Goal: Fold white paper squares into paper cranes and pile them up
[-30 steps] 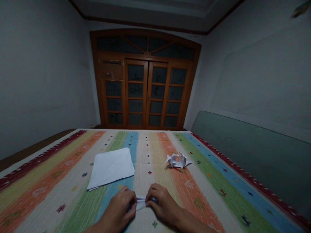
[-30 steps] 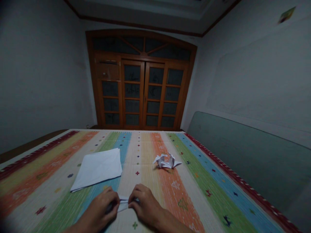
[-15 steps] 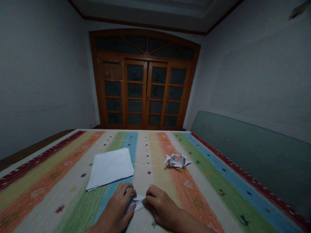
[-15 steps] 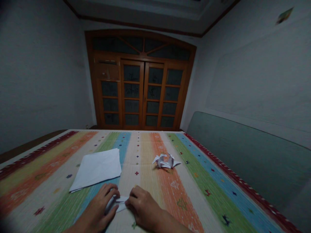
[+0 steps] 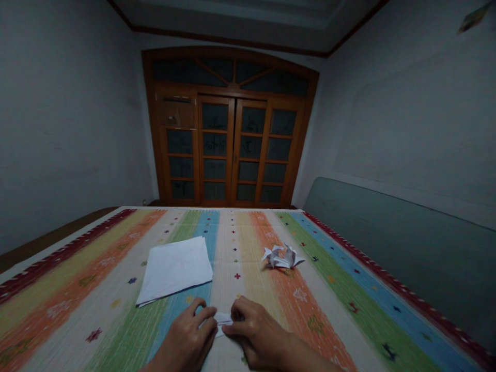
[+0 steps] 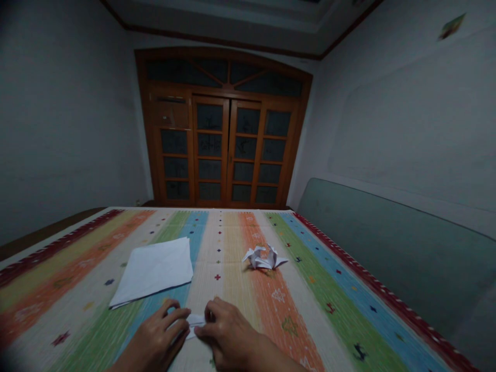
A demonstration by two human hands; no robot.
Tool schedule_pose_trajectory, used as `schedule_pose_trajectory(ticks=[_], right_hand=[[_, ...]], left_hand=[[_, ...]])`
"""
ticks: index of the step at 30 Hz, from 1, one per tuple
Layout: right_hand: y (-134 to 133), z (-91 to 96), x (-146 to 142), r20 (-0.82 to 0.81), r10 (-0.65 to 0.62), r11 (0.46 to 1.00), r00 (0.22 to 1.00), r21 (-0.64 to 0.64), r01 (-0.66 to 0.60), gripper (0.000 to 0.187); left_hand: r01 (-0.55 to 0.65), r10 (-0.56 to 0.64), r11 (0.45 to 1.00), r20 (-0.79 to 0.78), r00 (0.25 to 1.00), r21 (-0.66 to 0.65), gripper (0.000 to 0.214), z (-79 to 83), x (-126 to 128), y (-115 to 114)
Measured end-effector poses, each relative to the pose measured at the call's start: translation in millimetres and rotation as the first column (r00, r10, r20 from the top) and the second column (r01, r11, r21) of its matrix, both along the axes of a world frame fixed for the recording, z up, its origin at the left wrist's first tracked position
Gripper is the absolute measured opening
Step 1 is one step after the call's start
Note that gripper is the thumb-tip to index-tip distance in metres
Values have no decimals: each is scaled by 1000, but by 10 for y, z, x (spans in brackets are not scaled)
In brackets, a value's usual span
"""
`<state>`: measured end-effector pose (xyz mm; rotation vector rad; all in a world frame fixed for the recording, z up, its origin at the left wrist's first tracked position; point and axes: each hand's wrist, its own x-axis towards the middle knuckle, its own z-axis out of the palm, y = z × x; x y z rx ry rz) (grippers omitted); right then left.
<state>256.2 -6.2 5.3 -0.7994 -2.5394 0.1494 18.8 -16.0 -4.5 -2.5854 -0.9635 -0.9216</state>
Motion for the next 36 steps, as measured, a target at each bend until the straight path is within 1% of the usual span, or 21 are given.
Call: schedule_pose_trajectory(ticks=[4, 8, 10, 13, 15, 19, 21, 23, 26, 29, 33, 36], right_hand=[[51, -70, 14, -49, -6, 1000, 999, -24, 5, 23], [85, -166, 20, -168, -67, 992, 984, -118, 48, 20], [89, -188, 27, -194, -82, 988, 978, -148, 53, 18], [88, -174, 33, -201, -48, 988, 978, -151, 18, 21], [84, -140, 30, -190, -27, 989, 981, -150, -2, 25], [78, -72, 16, -162, -32, 988, 986, -157, 7, 40], [79, -61, 11, -155, -32, 985, 987, -170, 5, 39], [80, -64, 9, -163, -31, 984, 986, -180, 1, 33], [73, -72, 8, -185, -29, 988, 982, -153, 1, 28], [51, -61, 5, -162, -9, 995, 987, -95, -7, 24], [21, -32, 0, -116, 18, 1000, 993, -22, -21, 22], [11, -26, -3, -97, 30, 999, 995, -8, -31, 22]], left_hand=[[31, -31, 999, 8, 999, -28, 18, 9, 22, 8], [51, -46, 995, 64, 997, -88, 18, 35, 44, 16], [48, -43, 996, 67, 997, -73, 19, 32, 46, 20], [39, -39, 999, 14, 999, 5, 23, 8, 41, 21], [54, -53, 998, -30, 998, 29, 25, -12, 36, 21], [73, -74, 997, -57, 996, -24, 21, -29, 26, 24], [67, -69, 996, -44, 997, -50, 19, -31, 20, 27], [58, -60, 996, -35, 998, -67, 19, -36, 14, 30], [30, -33, 997, -36, 999, -74, 17, -47, 6, 35], [25, -27, 996, -32, 999, -80, 20, -31, -1, 35], [87, -94, 992, -71, 993, -92, 22, 66, -22, 10], [124, -134, 987, -101, 986, -103, 23, 153, -48, -12]])
